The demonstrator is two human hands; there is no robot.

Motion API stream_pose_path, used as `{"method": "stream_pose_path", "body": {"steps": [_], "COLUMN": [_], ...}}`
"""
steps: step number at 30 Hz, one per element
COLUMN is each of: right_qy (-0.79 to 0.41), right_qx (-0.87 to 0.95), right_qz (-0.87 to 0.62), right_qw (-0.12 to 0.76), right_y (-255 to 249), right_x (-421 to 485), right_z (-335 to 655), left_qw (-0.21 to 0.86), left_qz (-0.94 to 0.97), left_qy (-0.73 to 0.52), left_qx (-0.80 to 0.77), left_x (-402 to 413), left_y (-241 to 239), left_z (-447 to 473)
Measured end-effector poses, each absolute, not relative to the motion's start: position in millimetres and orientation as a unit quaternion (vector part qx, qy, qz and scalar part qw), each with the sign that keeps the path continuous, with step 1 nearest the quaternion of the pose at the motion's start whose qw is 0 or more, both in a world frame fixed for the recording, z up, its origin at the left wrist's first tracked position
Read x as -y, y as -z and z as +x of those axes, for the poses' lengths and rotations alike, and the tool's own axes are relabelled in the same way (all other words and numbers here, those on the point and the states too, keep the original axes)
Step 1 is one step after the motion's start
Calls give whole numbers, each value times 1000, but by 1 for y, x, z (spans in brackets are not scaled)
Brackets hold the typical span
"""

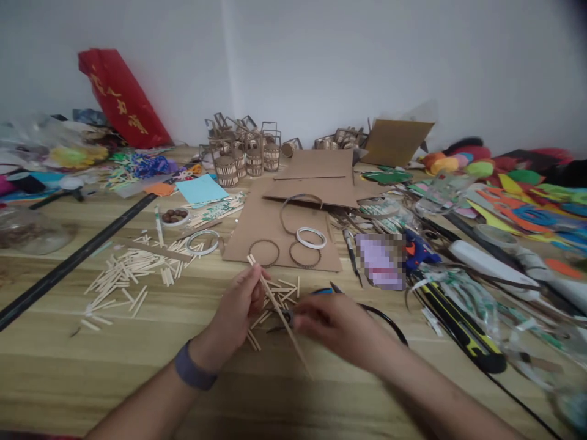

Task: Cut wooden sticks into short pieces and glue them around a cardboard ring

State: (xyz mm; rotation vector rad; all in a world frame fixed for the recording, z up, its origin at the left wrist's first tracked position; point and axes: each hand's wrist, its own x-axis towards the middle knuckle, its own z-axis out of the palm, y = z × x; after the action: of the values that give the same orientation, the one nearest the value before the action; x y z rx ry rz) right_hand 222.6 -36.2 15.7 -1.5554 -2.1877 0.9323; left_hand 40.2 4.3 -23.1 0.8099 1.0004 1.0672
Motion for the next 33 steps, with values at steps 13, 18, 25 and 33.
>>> {"method": "stream_pose_path", "body": {"steps": [13, 18, 25, 33], "right_qy": [-424, -393, -474, -460], "right_qx": [634, 597, 523, 624], "right_qz": [-582, -612, -568, -521], "right_qw": [282, 336, 423, 358], "right_y": [18, 15, 8, 12], "right_x": [2, -9, -3, 9], "right_z": [214, 229, 229, 214], "left_qw": [679, 687, 656, 700], "left_qz": [360, 386, 502, 564], "left_qy": [-437, -403, -380, -273], "left_qx": [-468, -464, -416, -342], "left_x": [-1, 1, 0, 4], "left_y": [22, 24, 33, 37], "left_z": [46, 47, 46, 44]}}
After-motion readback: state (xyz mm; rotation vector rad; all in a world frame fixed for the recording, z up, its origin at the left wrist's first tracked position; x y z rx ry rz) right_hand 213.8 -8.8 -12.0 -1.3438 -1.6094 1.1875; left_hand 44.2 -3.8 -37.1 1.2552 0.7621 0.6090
